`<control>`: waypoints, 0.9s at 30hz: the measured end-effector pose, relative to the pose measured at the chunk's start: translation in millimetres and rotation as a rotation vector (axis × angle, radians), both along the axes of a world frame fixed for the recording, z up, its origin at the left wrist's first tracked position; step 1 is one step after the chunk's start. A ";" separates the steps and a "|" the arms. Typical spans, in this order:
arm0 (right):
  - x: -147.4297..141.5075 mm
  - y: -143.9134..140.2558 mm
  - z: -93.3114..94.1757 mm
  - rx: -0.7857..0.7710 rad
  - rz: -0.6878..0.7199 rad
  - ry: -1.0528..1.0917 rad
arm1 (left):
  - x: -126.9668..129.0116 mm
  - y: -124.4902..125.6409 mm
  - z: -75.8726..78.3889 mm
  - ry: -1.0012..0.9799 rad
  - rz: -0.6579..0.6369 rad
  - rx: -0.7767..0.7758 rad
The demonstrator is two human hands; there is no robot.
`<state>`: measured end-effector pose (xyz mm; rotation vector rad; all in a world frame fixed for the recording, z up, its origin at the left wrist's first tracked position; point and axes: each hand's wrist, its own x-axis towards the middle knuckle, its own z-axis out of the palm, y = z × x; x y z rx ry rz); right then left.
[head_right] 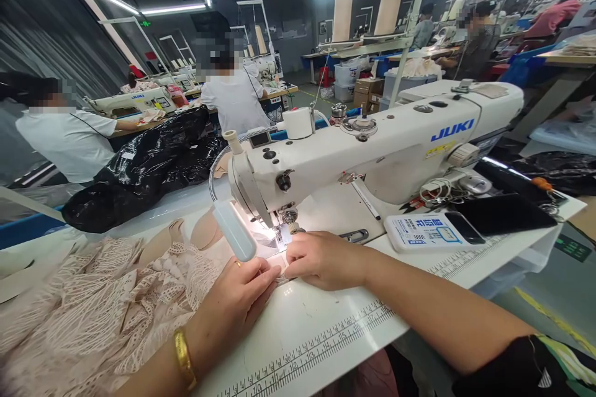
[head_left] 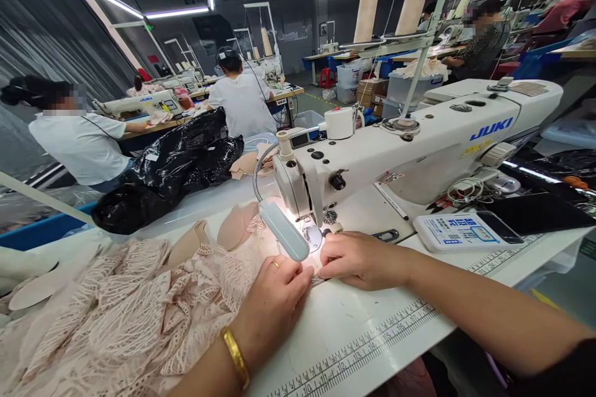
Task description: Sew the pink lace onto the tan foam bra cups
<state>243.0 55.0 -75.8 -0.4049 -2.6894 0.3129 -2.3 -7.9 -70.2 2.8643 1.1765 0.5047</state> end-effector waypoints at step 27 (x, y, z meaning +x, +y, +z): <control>-18.1 3.7 -5.4 -0.048 -0.330 -0.097 | -10.3 49.3 -1.5 -0.133 -0.028 -0.019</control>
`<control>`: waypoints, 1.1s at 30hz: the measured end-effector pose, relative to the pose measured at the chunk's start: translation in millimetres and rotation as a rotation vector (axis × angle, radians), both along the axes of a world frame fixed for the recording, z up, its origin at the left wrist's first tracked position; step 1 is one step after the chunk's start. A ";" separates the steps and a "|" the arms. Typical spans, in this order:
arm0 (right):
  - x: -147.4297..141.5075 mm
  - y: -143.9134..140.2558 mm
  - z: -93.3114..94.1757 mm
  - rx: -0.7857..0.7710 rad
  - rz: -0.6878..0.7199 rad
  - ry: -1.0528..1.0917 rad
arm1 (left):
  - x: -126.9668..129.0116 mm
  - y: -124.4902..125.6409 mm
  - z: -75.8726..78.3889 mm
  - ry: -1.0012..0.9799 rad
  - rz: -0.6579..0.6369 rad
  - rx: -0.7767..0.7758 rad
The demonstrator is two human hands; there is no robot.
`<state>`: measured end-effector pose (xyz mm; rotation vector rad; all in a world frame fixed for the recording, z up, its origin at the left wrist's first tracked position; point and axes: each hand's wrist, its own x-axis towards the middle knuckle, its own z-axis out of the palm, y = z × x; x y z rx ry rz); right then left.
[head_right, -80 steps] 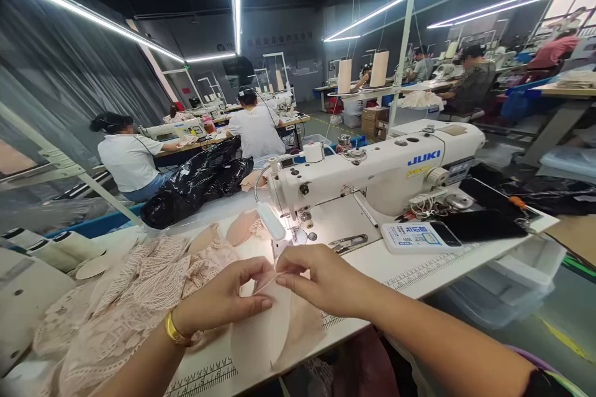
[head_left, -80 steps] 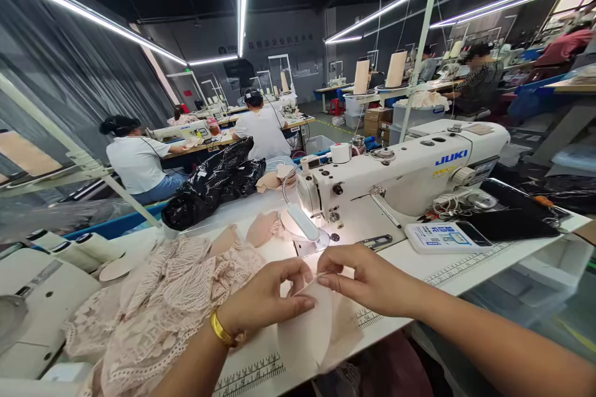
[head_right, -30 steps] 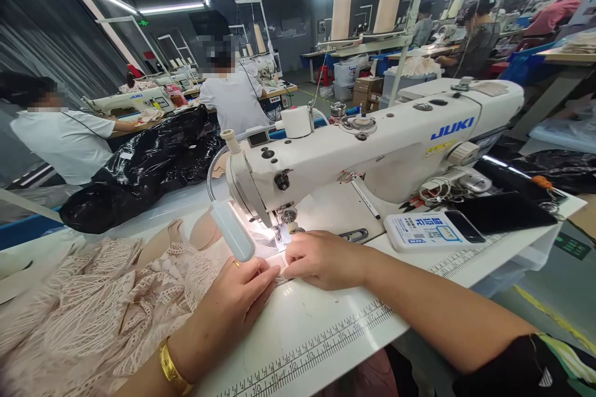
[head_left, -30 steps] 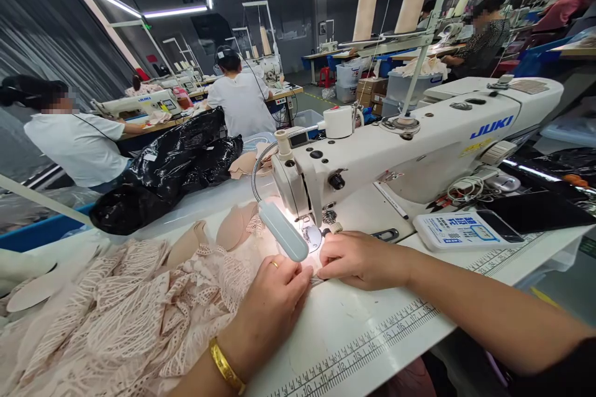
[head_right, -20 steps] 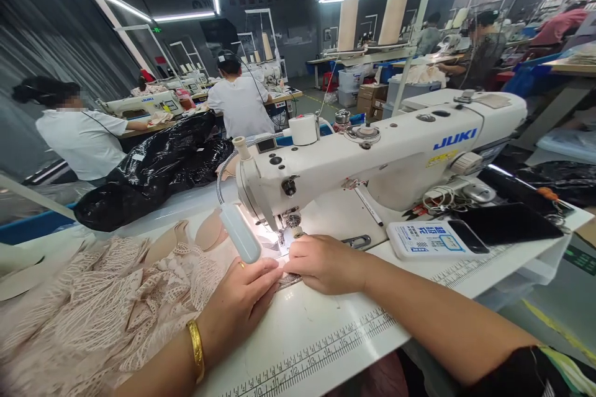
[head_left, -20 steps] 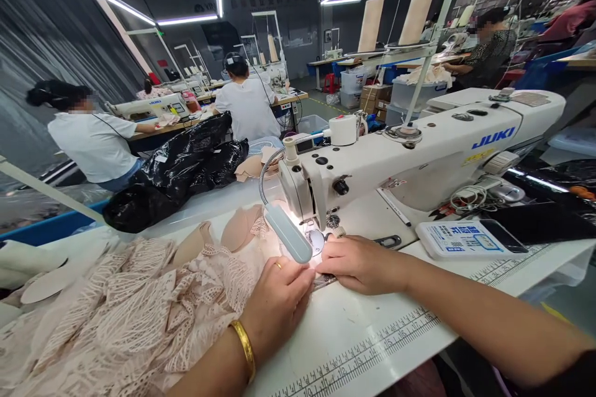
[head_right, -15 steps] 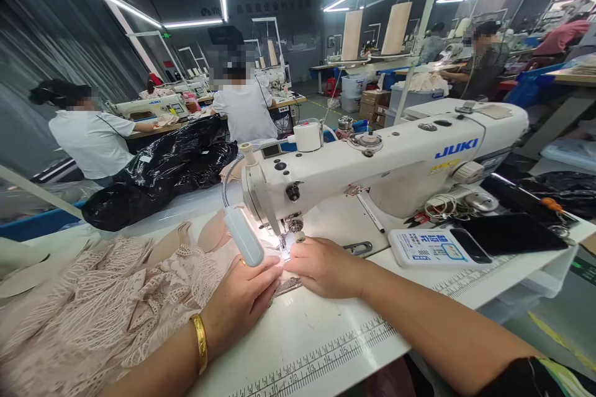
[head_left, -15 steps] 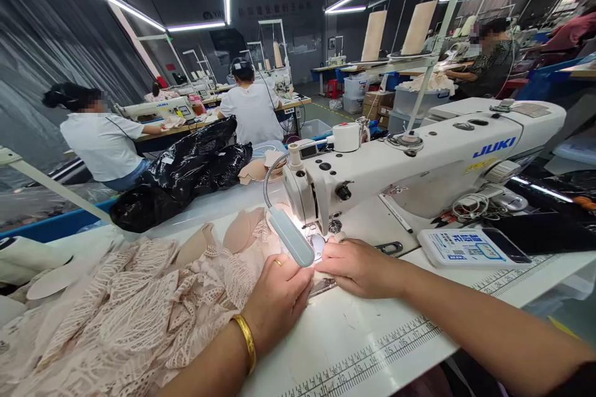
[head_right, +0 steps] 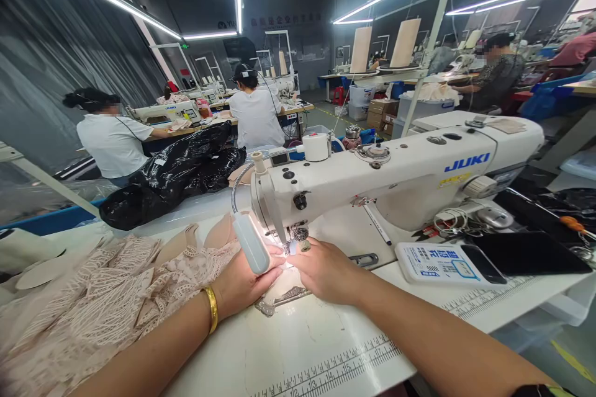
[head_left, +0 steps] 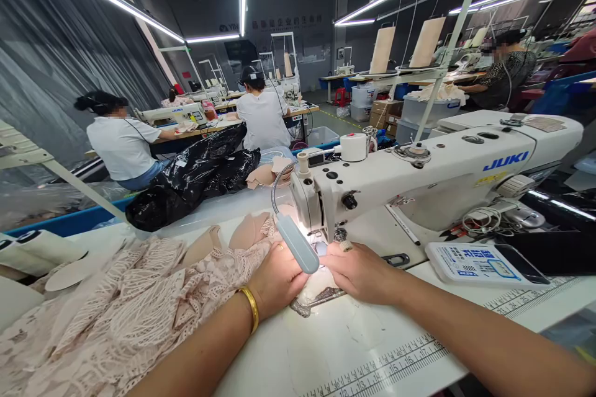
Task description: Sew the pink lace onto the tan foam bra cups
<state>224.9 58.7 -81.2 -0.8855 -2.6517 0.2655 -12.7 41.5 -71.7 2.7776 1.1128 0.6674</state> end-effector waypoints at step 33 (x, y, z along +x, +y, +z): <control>-46.6 -87.2 19.5 -1.145 -0.124 1.027 | 29.0 -165.4 1.1 -1.201 0.216 -1.246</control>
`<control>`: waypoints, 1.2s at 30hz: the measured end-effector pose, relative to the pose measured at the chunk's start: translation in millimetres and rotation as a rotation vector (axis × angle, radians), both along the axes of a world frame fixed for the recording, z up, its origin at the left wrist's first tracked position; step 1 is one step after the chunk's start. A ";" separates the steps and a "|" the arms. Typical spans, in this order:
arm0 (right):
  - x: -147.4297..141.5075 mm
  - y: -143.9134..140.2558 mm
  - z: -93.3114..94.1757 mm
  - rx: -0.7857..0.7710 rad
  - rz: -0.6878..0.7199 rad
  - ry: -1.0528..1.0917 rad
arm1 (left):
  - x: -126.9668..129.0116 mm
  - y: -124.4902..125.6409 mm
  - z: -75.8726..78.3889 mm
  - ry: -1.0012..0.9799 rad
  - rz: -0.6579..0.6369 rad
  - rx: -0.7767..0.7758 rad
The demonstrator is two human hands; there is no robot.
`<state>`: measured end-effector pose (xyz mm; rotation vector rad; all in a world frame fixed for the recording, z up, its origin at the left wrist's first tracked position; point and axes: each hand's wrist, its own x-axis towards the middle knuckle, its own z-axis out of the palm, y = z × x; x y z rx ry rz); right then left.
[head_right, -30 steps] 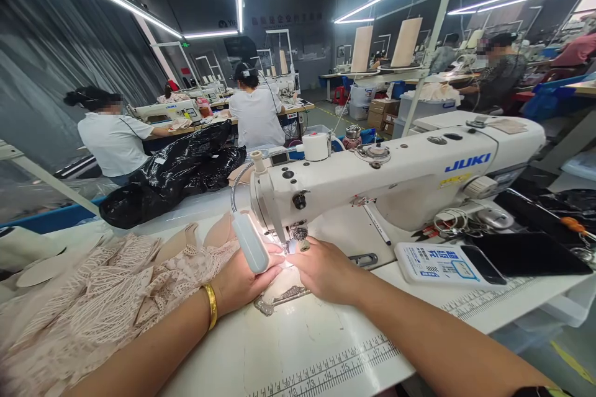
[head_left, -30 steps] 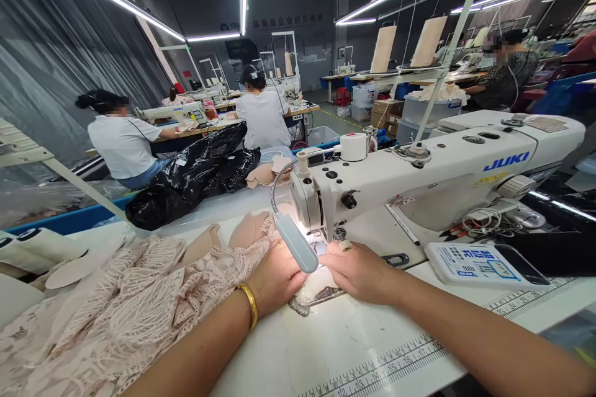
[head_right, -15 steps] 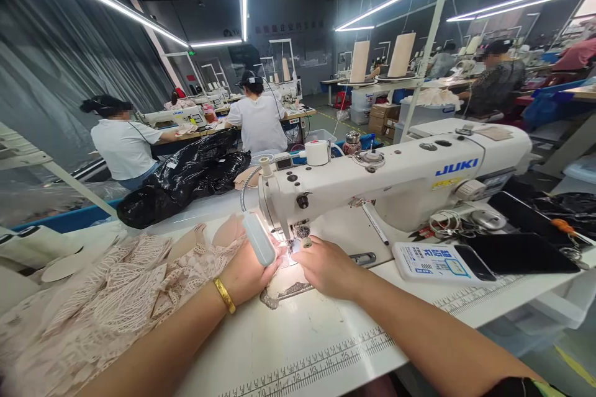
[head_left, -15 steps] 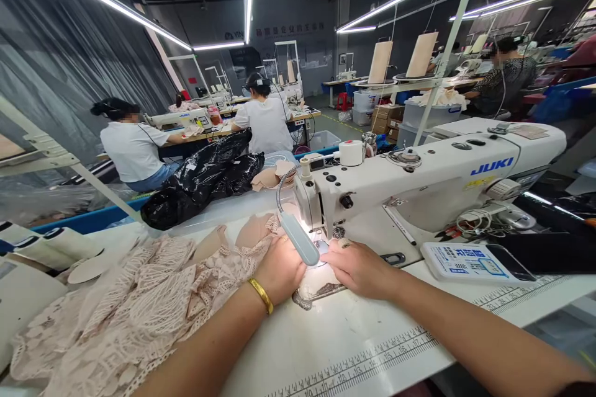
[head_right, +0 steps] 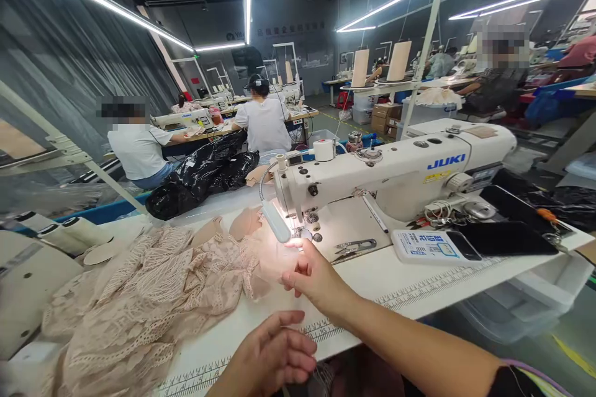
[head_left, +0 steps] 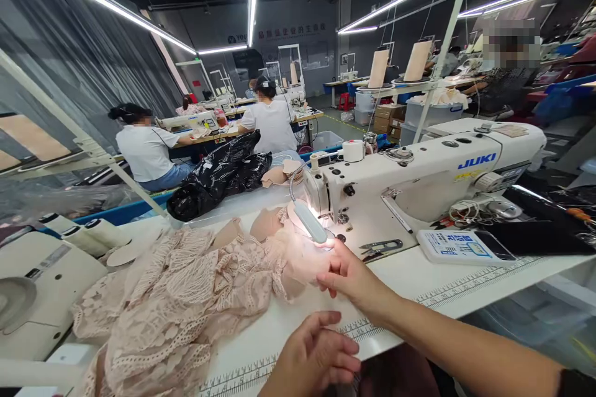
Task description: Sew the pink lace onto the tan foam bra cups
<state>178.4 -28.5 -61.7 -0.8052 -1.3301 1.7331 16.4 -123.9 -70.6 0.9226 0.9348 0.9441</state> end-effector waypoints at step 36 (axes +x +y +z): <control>37.1 -50.5 -27.2 -0.035 -0.112 0.073 | 26.4 26.4 15.6 -0.493 0.657 -0.250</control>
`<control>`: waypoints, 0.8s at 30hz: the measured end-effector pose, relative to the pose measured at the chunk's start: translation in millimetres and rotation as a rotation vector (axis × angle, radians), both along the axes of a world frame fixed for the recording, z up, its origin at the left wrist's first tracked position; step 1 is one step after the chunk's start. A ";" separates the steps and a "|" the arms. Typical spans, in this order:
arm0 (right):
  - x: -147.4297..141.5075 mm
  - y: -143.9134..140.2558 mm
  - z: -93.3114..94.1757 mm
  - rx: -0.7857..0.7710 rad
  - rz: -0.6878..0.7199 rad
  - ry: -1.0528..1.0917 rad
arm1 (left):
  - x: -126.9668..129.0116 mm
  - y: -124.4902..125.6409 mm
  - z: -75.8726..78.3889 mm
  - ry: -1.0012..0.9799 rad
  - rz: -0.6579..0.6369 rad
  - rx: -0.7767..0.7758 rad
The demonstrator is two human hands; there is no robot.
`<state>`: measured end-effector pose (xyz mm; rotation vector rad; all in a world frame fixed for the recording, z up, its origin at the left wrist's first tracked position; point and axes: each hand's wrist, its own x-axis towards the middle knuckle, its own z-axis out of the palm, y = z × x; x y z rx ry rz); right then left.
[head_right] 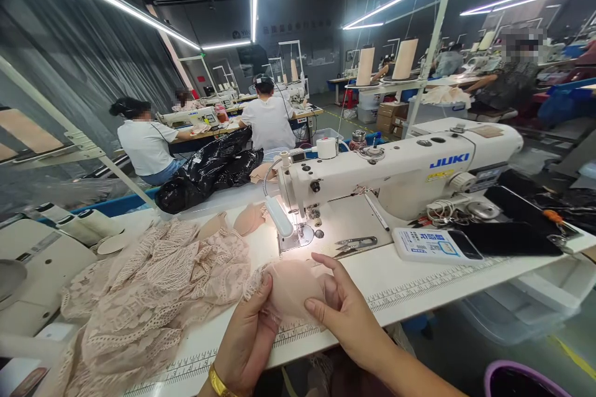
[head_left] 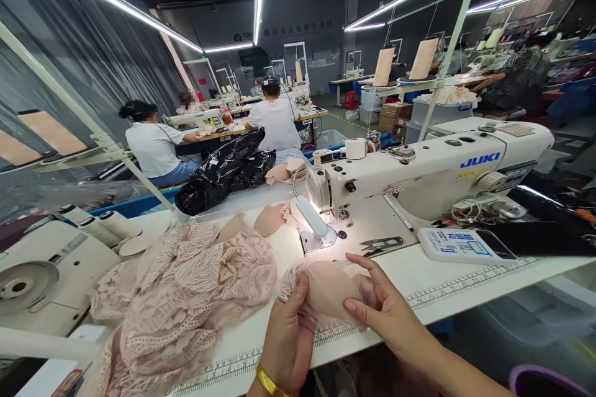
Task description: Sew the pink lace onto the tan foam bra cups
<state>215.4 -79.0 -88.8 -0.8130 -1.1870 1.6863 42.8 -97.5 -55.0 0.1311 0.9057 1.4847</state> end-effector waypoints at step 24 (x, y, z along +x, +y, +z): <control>7.8 3.1 0.5 0.043 0.097 -0.112 | -6.2 15.7 11.7 0.040 -0.144 0.035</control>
